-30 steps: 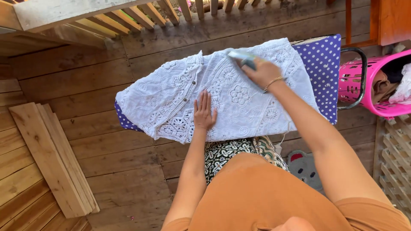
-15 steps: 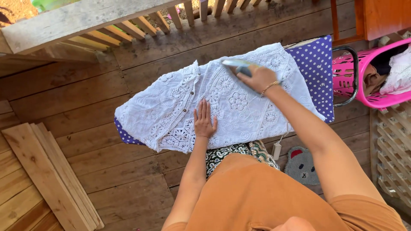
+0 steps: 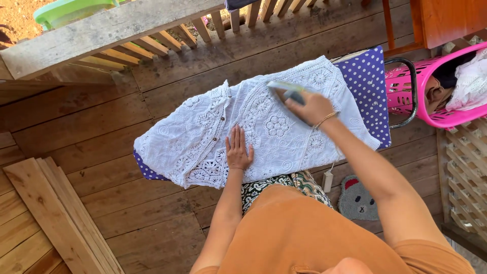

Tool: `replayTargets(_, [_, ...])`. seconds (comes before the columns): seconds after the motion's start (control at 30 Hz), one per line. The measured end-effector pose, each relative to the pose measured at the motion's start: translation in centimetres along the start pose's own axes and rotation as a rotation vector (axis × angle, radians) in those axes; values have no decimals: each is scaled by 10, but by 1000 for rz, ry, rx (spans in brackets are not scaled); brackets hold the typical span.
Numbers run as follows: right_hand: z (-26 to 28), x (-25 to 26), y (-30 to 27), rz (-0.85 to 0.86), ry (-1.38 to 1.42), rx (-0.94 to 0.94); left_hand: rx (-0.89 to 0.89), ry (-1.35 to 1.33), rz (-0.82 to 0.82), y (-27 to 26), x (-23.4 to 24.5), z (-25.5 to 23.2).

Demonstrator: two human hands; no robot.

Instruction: The person is ironing a white lace garment on a blue ironing board using a steam iron.

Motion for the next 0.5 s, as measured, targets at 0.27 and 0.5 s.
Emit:
replayTargets(0.27, [-18, -11, 25, -55, -205, 73, -20, -3, -18, 1, 4, 0])
replayTargets(0.5, [-110, 58, 28, -319, -92, -367, -2, 6, -14, -1, 2, -2])
Point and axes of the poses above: each hand's wrist, its own y-axis towards the middle knuckle, its own x-axis out of the back of the hand, z = x × y, the point moved 5 cm from there along y, towards the middle knuckle, and after that the axes turned 2 degrees about -y, right-handed, at the moved point
